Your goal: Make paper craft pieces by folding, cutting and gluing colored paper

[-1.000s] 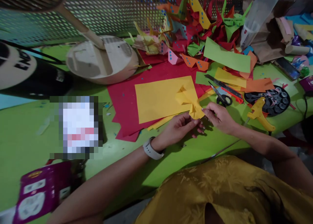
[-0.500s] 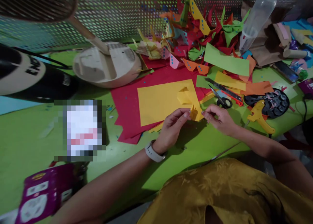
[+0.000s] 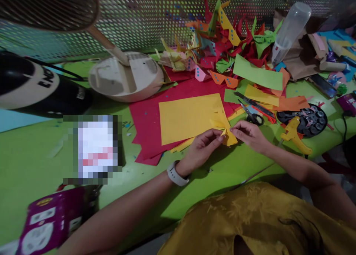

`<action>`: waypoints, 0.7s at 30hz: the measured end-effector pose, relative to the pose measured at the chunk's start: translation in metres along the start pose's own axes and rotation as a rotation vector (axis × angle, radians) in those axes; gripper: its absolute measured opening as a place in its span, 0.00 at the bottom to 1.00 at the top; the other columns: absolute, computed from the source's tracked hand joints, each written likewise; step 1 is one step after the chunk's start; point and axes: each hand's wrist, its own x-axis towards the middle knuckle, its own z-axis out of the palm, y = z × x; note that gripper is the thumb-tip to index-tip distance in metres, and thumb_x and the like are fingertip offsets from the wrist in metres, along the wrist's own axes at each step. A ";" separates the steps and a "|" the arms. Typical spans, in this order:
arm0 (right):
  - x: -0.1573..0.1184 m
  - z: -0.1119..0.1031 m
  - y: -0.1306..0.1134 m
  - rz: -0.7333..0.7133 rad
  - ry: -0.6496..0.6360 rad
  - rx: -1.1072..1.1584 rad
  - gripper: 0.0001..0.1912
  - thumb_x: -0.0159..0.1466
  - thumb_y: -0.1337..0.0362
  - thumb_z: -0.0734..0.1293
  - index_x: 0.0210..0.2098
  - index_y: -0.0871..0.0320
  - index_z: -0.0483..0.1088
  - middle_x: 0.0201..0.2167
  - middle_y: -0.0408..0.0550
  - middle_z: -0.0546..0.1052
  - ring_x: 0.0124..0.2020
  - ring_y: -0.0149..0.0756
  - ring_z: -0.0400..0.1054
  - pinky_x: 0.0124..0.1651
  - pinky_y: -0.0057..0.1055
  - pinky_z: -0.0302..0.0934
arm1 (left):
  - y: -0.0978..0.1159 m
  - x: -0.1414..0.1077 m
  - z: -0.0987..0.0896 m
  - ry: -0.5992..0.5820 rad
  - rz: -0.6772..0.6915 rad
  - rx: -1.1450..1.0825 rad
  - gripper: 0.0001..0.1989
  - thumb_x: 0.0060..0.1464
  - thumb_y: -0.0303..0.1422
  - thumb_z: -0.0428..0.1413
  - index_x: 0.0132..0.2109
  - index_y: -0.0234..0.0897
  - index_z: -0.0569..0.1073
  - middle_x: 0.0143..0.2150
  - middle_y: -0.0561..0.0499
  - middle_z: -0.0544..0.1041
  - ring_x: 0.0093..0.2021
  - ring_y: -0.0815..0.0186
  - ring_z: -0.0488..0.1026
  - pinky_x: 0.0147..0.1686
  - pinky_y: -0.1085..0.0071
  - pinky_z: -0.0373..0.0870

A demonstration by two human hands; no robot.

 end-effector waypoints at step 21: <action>0.002 -0.017 0.000 0.041 -0.215 -0.166 0.15 0.61 0.53 0.69 0.29 0.60 0.71 0.22 0.39 0.69 0.21 0.25 0.60 0.24 0.24 0.54 | 0.003 0.013 -0.011 0.301 0.350 0.014 0.10 0.56 0.39 0.63 0.42 0.40 0.76 0.43 0.47 0.82 0.46 0.62 0.79 0.44 0.66 0.75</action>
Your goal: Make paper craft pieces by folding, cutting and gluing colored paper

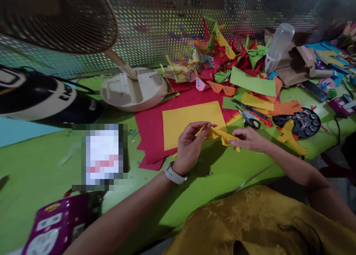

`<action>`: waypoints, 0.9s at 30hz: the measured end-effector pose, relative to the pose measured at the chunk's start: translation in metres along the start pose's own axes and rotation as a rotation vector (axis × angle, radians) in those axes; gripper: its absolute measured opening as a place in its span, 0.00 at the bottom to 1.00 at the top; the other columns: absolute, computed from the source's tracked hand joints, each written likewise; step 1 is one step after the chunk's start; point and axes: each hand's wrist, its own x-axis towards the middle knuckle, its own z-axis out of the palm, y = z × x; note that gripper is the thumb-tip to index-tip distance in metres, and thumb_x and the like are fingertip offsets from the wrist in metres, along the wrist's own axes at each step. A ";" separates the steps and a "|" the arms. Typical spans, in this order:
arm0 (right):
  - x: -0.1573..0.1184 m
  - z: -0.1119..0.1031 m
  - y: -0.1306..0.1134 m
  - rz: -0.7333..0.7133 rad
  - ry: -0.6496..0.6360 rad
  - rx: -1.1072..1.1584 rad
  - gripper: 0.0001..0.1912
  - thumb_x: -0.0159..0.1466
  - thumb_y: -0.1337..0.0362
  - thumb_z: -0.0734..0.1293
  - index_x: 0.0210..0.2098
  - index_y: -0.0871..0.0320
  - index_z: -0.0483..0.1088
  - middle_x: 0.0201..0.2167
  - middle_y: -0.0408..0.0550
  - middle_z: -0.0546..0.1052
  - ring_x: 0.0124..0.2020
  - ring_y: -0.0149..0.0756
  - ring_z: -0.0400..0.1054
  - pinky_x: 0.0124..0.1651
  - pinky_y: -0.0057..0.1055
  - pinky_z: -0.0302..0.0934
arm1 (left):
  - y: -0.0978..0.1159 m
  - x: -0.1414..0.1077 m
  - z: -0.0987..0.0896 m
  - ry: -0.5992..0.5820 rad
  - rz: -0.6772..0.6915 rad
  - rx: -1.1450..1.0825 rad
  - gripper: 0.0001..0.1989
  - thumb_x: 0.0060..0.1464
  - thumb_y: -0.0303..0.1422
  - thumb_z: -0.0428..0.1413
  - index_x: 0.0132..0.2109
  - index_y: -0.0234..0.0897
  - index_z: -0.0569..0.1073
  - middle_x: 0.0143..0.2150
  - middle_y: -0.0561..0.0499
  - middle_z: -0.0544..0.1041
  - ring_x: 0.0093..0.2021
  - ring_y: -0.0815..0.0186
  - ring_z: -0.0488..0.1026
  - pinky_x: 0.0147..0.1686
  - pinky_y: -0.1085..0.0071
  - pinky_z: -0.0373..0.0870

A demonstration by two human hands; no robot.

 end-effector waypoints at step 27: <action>-0.005 -0.001 0.004 -0.619 0.800 -0.428 0.13 0.68 0.63 0.65 0.50 0.49 0.76 0.48 0.50 0.79 0.50 0.39 0.73 0.54 0.44 0.69 | 0.012 -0.018 0.006 -0.276 -0.200 0.063 0.19 0.49 0.39 0.67 0.48 0.39 0.77 0.31 0.53 0.76 0.32 0.68 0.73 0.36 0.72 0.72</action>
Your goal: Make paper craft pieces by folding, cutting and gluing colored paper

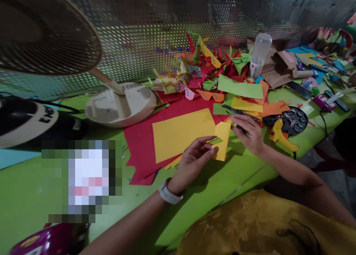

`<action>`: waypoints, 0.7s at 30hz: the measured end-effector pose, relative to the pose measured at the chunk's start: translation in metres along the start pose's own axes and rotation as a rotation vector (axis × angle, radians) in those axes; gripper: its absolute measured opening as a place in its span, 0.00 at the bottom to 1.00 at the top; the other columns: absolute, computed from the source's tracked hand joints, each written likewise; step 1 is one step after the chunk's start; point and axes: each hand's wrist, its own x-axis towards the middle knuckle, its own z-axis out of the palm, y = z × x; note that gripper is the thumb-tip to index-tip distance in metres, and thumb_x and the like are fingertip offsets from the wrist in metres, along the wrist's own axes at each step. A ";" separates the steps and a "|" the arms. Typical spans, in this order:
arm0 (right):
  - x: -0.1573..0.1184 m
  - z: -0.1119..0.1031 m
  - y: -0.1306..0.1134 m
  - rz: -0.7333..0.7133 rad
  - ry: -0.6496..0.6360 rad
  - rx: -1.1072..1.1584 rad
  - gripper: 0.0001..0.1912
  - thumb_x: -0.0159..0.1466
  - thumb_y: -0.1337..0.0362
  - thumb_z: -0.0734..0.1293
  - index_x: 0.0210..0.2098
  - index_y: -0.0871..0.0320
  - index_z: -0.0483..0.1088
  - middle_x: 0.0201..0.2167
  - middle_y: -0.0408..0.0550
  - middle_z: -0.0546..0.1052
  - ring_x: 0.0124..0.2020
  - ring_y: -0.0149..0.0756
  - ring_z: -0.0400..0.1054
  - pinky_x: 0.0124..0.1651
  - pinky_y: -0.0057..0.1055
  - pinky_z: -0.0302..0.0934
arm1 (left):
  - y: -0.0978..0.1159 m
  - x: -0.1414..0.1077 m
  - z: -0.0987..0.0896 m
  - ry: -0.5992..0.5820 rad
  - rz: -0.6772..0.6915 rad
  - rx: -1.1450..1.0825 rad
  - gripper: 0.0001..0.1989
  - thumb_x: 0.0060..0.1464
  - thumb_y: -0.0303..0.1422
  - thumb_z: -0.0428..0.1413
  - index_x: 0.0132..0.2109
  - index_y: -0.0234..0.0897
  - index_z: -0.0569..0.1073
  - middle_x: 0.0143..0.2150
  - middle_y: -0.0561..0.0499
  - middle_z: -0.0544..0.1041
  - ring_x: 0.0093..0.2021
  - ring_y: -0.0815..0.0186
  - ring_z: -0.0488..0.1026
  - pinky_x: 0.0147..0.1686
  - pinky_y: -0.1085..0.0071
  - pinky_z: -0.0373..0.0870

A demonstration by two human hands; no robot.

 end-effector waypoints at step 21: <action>-0.005 0.008 0.016 0.195 -0.055 -0.147 0.25 0.64 0.69 0.64 0.61 0.52 0.66 0.42 0.49 0.73 0.30 0.31 0.68 0.37 0.33 0.71 | -0.021 0.002 -0.004 0.375 0.443 0.053 0.15 0.63 0.35 0.57 0.56 0.49 0.72 0.58 0.49 0.73 0.60 0.62 0.68 0.60 0.63 0.63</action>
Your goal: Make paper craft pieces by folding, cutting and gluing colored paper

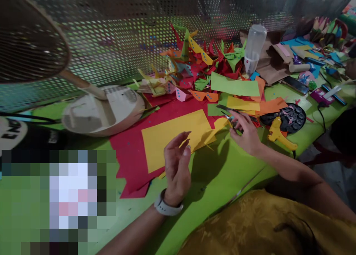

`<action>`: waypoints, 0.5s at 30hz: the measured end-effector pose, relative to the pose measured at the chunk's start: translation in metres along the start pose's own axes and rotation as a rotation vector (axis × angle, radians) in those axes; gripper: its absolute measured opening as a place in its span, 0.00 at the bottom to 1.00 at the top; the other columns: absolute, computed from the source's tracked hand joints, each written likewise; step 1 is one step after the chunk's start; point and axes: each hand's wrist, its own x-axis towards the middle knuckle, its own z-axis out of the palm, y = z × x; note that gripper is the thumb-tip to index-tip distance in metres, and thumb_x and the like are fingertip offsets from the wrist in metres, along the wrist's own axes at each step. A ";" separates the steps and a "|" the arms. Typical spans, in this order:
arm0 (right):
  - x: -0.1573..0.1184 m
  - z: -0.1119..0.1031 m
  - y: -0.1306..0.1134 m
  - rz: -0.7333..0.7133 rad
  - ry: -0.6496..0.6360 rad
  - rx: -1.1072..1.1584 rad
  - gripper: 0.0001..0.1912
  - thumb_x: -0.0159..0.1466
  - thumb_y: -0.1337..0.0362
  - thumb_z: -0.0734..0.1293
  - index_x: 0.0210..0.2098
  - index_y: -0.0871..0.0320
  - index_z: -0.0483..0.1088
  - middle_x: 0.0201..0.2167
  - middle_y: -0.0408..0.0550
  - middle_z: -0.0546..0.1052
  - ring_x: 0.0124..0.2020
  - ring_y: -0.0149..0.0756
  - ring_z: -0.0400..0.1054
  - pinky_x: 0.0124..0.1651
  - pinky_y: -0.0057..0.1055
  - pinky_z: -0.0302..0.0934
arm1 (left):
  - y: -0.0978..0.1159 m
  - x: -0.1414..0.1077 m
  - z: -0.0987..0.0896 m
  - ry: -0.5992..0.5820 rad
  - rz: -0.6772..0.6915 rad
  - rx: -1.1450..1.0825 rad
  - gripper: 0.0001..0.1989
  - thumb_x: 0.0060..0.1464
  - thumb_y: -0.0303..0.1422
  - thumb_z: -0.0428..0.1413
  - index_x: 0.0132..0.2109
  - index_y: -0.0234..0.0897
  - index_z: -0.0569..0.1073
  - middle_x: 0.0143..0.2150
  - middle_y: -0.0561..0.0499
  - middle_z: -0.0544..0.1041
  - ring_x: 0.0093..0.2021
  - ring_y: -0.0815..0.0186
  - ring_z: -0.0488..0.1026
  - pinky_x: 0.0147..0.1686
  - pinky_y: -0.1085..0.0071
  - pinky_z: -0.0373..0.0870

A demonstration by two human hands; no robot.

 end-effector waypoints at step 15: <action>-0.027 -0.001 -0.030 -0.672 -0.539 -0.203 0.12 0.69 0.69 0.60 0.46 0.58 0.74 0.35 0.46 0.77 0.35 0.30 0.70 0.37 0.28 0.64 | 0.005 -0.013 -0.008 -0.337 0.022 0.192 0.14 0.62 0.26 0.55 0.53 0.43 0.72 0.47 0.48 0.76 0.49 0.63 0.75 0.50 0.65 0.73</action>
